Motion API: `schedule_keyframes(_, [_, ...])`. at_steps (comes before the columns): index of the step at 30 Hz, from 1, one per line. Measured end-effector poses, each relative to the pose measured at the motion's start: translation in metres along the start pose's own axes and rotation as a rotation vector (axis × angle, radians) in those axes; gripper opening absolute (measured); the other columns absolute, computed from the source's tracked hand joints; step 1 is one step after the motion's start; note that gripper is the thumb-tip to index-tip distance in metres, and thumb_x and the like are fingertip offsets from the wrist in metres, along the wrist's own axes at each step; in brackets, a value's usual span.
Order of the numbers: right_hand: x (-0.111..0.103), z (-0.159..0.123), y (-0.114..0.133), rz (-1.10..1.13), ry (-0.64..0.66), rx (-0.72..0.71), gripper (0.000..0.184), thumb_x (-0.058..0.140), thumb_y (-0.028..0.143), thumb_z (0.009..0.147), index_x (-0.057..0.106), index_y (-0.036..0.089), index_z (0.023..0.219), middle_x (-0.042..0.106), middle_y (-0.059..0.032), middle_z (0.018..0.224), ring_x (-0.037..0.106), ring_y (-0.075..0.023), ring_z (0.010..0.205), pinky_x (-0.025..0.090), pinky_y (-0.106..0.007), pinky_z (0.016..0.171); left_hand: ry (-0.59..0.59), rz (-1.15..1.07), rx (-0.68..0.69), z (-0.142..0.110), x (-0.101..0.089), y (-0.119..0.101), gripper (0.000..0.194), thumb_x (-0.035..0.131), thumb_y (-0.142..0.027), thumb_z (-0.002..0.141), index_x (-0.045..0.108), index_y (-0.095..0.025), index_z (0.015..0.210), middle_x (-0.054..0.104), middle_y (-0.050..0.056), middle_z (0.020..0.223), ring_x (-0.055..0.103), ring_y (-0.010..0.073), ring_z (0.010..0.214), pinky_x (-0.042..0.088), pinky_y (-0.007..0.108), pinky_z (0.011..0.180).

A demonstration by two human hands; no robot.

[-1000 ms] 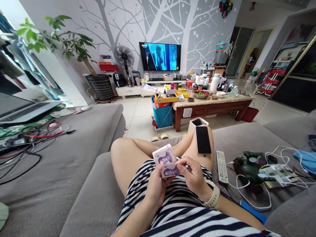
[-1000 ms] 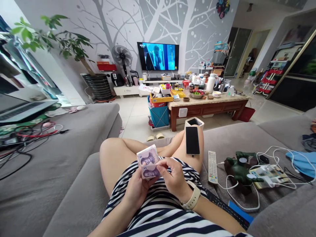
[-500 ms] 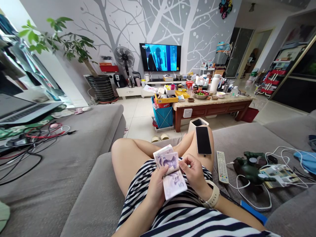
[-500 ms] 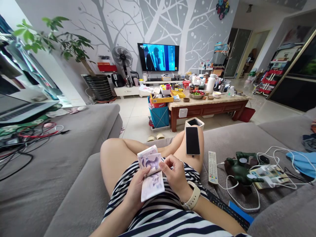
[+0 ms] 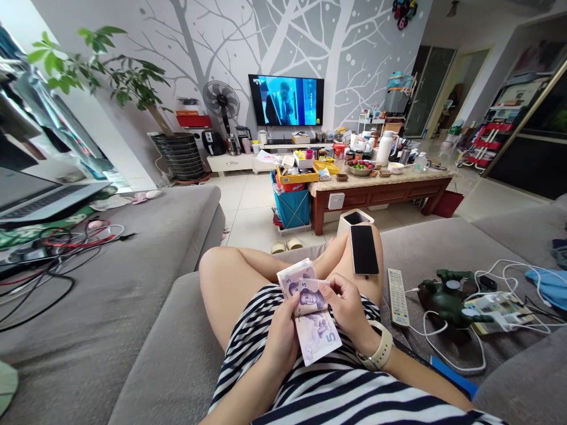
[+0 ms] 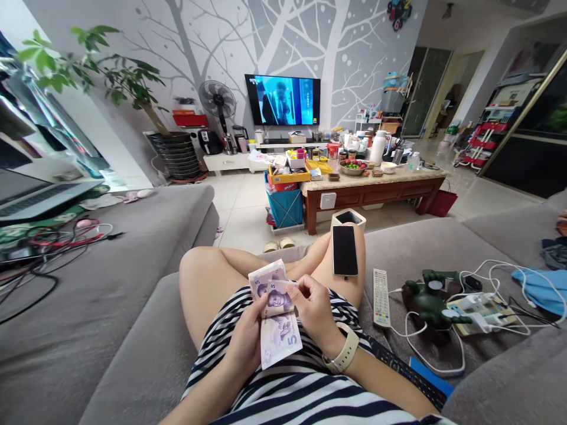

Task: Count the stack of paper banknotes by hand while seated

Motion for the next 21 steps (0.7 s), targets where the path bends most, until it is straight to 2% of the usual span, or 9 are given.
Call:
schedule_keyframes(5, [0.0, -0.004, 0.01, -0.037, -0.008, -0.095, 0.035, 0.059, 0.041, 0.091, 0.049, 0.019, 0.065, 0.045, 0.0044, 0.059, 0.041, -0.0119, 0.056, 0.034, -0.025, 0.056, -0.007, -0.045, 0.031, 0.003, -0.003, 0.0, 0.025, 0.06, -0.029, 0.085, 0.07, -0.01, 0.099, 0.077, 0.011, 0.096, 0.071, 0.0239, 0.09, 0.054, 0.035, 0.089])
schedule_keyframes(12, [0.001, -0.01, 0.024, -0.084, 0.036, -0.251, 0.031, 0.053, 0.036, 0.095, 0.054, 0.019, 0.069, 0.051, 0.0015, 0.066, 0.046, -0.014, 0.063, 0.037, -0.027, 0.062, 0.025, -0.034, 0.025, 0.004, -0.002, 0.001, 0.022, 0.059, -0.025, 0.085, 0.071, -0.01, 0.096, 0.077, 0.01, 0.095, 0.071, 0.0252, 0.091, 0.053, 0.037, 0.09])
schedule_keyframes(17, [0.002, -0.011, 0.03, -0.085, 0.057, -0.312, 0.028, 0.052, 0.032, 0.096, 0.056, 0.019, 0.071, 0.053, 0.0006, 0.068, 0.049, -0.0148, 0.065, 0.038, -0.028, 0.064, 0.065, -0.026, 0.017, 0.004, 0.0, 0.002, 0.025, 0.059, -0.029, 0.085, 0.071, -0.01, 0.095, 0.077, 0.01, 0.093, 0.071, 0.025, 0.089, 0.053, 0.037, 0.089])
schedule_keyframes(21, [0.002, -0.012, 0.031, -0.065, 0.057, -0.314, 0.02, 0.054, 0.03, 0.095, 0.064, 0.019, 0.081, 0.063, -0.0019, 0.075, 0.055, -0.0161, 0.069, 0.041, -0.029, 0.067, 0.058, -0.024, 0.012, 0.004, -0.001, 0.002, 0.025, 0.061, -0.032, 0.085, 0.071, -0.011, 0.094, 0.076, 0.009, 0.089, 0.071, 0.0236, 0.085, 0.054, 0.037, 0.086])
Point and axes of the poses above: each hand's wrist, its own z-axis towards the middle knuckle, its own x-axis out of the palm, y = z × x, the point moved 5 cm from there along z, towards the middle knuckle
